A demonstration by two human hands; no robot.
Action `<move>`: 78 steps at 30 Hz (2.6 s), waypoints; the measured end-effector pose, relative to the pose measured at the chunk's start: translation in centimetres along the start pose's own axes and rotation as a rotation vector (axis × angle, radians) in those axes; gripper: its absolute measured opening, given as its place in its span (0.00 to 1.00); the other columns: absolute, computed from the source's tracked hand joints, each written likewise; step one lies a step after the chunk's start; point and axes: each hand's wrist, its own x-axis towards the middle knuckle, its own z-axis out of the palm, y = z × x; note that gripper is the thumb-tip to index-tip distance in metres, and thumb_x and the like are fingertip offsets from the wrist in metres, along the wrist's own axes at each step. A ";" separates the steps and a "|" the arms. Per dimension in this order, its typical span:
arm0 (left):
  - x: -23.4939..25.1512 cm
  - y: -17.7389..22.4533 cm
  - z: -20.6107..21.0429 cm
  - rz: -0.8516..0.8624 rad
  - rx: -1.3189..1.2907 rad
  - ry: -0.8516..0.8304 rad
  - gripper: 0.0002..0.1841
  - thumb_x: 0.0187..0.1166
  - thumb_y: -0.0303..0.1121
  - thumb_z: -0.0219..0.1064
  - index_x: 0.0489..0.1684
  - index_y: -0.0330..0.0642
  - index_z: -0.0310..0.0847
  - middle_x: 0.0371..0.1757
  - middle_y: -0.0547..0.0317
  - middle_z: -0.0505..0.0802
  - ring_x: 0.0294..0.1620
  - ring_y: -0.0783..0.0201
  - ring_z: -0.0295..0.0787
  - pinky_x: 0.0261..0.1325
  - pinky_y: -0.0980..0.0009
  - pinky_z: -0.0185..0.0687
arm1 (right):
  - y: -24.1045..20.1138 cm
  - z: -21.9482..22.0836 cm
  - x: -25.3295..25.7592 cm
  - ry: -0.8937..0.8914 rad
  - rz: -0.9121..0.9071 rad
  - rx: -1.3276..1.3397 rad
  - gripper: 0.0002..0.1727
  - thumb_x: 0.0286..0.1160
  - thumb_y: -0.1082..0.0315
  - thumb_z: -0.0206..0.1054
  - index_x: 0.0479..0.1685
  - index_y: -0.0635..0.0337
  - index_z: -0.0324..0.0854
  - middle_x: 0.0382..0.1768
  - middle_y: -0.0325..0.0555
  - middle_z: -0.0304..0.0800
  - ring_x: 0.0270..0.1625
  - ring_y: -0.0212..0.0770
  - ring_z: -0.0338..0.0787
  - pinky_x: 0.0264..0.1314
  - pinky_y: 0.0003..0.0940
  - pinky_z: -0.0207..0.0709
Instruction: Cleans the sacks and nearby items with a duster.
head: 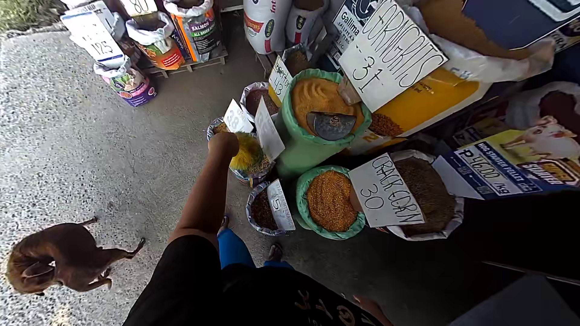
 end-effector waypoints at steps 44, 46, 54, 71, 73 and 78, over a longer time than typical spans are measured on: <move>58.4 -51.8 -21.4 -0.400 -0.866 -0.379 0.16 0.93 0.40 0.54 0.59 0.35 0.76 0.29 0.57 0.80 0.21 0.65 0.74 0.28 0.67 0.76 | -87.2 56.7 -15.9 -0.235 -0.490 -0.400 0.26 0.93 0.63 0.51 0.79 0.76 0.70 0.79 0.72 0.73 0.84 0.62 0.73 0.87 0.56 0.61; 63.1 -52.5 -25.9 -0.329 -0.924 -0.509 0.11 0.89 0.32 0.59 0.59 0.35 0.74 0.27 0.59 0.82 0.18 0.68 0.76 0.24 0.72 0.76 | -89.5 58.7 -17.1 -0.220 -0.395 -0.268 0.25 0.94 0.64 0.50 0.79 0.75 0.69 0.79 0.71 0.74 0.82 0.62 0.76 0.84 0.56 0.66; 81.2 -46.5 -51.0 0.103 -0.439 -0.070 0.22 0.92 0.40 0.54 0.70 0.29 0.76 0.62 0.33 0.88 0.65 0.42 0.87 0.71 0.45 0.77 | -100.2 63.4 -19.3 -0.289 -0.483 -0.356 0.24 0.90 0.65 0.59 0.78 0.72 0.73 0.76 0.72 0.77 0.78 0.65 0.79 0.82 0.59 0.69; 110.4 -40.4 -66.9 0.098 -0.036 0.022 0.22 0.92 0.34 0.52 0.83 0.47 0.70 0.66 0.35 0.88 0.67 0.35 0.87 0.67 0.36 0.81 | -132.1 61.2 -16.8 -0.149 -0.328 -0.140 0.24 0.92 0.62 0.56 0.78 0.69 0.74 0.77 0.71 0.75 0.80 0.67 0.76 0.81 0.65 0.67; 110.7 -40.5 -66.9 0.057 -0.092 0.015 0.24 0.94 0.35 0.48 0.87 0.46 0.64 0.69 0.34 0.87 0.69 0.36 0.87 0.70 0.39 0.80 | -137.5 62.2 -17.5 -0.172 -0.384 -0.249 0.24 0.91 0.63 0.58 0.78 0.70 0.73 0.78 0.71 0.75 0.81 0.67 0.75 0.83 0.64 0.66; 112.5 -45.4 -64.0 0.073 0.054 -0.251 0.23 0.87 0.30 0.56 0.81 0.43 0.70 0.68 0.34 0.87 0.70 0.34 0.85 0.69 0.34 0.79 | -151.4 66.7 -22.2 -0.227 -0.517 -0.396 0.25 0.91 0.61 0.56 0.79 0.68 0.72 0.80 0.67 0.74 0.84 0.60 0.72 0.86 0.60 0.62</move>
